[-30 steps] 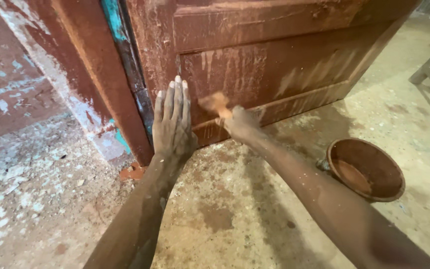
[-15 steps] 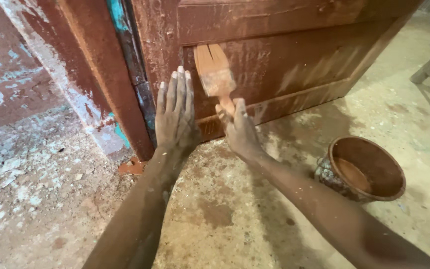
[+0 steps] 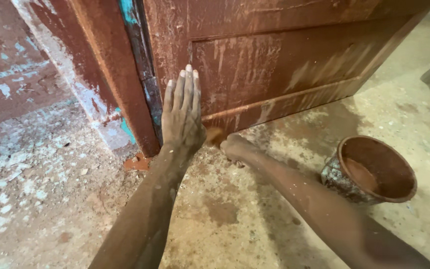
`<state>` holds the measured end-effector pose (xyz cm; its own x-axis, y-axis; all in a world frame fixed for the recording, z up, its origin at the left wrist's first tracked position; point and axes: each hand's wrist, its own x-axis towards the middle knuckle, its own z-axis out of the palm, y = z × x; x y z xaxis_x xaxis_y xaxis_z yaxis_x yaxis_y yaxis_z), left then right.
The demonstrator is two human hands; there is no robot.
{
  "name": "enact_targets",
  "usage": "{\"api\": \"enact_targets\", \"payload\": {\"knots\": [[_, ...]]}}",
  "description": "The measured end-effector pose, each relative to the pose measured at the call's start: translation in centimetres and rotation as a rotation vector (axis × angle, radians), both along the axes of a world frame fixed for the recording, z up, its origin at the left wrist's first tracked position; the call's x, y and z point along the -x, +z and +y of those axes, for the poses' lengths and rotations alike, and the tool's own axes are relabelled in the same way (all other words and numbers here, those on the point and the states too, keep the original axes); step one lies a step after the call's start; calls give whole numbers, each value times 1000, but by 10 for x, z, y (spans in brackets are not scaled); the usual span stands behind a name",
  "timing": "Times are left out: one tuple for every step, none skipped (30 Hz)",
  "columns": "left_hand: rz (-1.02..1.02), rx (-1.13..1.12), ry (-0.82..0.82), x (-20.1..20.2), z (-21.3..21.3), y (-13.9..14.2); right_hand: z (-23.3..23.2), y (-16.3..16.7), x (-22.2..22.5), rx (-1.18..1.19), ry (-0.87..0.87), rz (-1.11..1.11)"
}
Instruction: The person paints a wooden door with reddish-brown paint, dipping a paintbrush into a small pot on the floor and brushing the paint onto the door frame and recessed door panels, steadying the door with the other hand.
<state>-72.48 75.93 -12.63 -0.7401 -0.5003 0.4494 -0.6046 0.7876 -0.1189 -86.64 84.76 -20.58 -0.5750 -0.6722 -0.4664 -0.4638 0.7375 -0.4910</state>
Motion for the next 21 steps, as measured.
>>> {"api": "enact_targets", "payload": {"knots": [[76,-62,-56,-2,1,0,-1,7,-3,68,-3,30],[-7,12,5,-3,0,1,-3,17,-6,137,-8,60],[-85,89,65,-3,-2,3,-5,28,-7,208,-16,96],[-159,169,124,-1,-5,6,-6,39,-9,318,-30,69],[-179,158,144,1,-7,7,-6,50,-11,427,-44,40],[-204,143,164,0,-8,7,-6,59,-13,526,-63,60],[-230,127,183,-1,-7,6,-5,66,-15,623,-83,80],[-177,127,165,-2,-7,5,-4,73,-17,723,-102,103],[-122,130,148,-4,-7,5,-3,79,-16,796,-93,142],[-69,131,132,-5,-6,5,1,84,-15,868,-81,179],[18,134,100,-6,-4,6,3,87,-16,940,-69,213],[106,141,68,-5,-3,8,6,89,-18,940,-70,217],[195,149,37,-6,-2,12,12,90,-22,942,-71,222],[203,118,43,-5,0,17,18,91,-26,944,-73,229],[210,85,47,-4,4,20,24,92,-31,940,-76,216],[217,49,50,-1,8,22,33,92,-38,934,-81,203],[74,-166,90,2,11,22,41,93,-44,926,-88,191],[-70,-381,131,6,10,21,48,96,-50,962,-60,181],[-215,-598,174,9,8,16,55,100,-56,994,-30,169],[-207,-593,155,13,5,7,61,104,-62,1025,3,156],[-202,-595,155,-11,10,-22,67,107,-71,1076,62,111]]}}
